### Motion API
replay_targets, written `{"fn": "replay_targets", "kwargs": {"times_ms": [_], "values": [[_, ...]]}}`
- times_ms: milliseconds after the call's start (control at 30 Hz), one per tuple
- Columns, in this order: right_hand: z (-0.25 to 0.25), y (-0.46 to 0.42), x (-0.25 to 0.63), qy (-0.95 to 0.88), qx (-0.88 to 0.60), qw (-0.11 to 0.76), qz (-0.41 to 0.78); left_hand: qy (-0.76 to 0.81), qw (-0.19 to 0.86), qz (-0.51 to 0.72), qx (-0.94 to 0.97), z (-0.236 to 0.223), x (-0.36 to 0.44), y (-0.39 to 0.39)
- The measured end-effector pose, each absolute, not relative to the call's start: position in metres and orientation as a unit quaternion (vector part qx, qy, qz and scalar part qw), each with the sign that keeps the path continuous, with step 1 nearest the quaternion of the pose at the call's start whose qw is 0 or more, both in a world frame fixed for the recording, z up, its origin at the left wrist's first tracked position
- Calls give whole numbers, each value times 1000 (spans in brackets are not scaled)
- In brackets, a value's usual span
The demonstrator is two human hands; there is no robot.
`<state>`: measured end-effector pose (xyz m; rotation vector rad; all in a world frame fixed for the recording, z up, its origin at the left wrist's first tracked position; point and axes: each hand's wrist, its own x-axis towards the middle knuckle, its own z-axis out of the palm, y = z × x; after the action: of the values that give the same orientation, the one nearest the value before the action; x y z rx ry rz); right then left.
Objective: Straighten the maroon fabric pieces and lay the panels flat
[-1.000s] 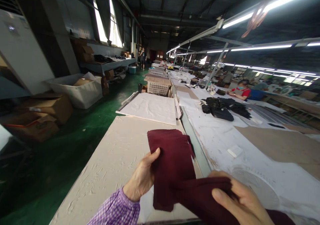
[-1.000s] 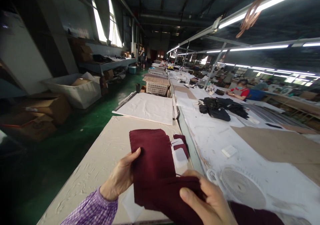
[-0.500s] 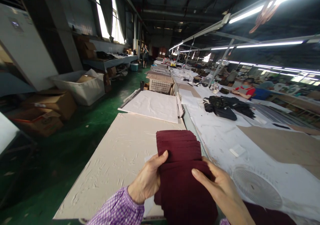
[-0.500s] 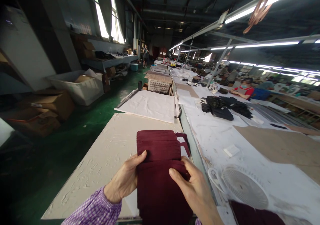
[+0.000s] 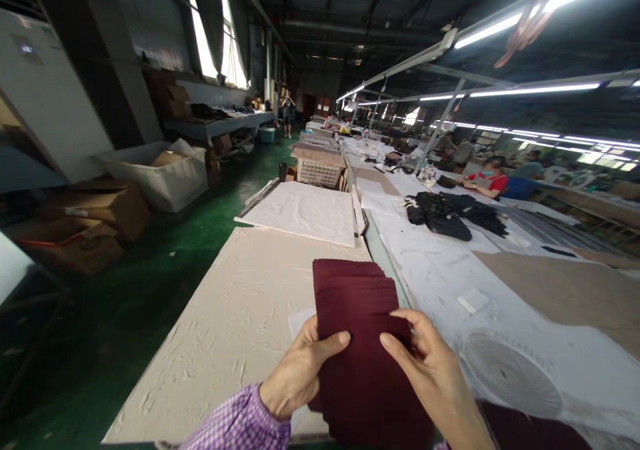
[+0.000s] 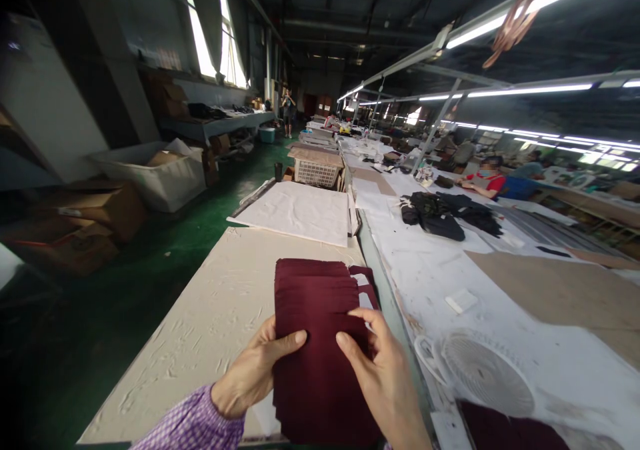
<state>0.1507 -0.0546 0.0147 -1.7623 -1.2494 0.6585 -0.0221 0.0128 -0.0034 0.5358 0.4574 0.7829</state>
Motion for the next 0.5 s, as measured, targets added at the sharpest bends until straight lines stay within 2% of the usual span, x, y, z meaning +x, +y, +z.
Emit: {"fn": "replay_targets", "kwargs": {"times_ms": [100,167,267,400,500], "values": [[10,-58,151,-524,-685,465,200,223,867,373,244,-4,-23,15],[11,-59,152,-561,-674,446,182,216,869,370,248,-5,-25,17],[14,-58,156,-566,-682,411,215,212,869,364,258,-2,-28,17],[15,-56,158,-535,-676,422,280,216,866,367,263,1,-30,17],[13,-53,154,-520,-688,432,264,210,865,370,265,0,-28,17]]}}
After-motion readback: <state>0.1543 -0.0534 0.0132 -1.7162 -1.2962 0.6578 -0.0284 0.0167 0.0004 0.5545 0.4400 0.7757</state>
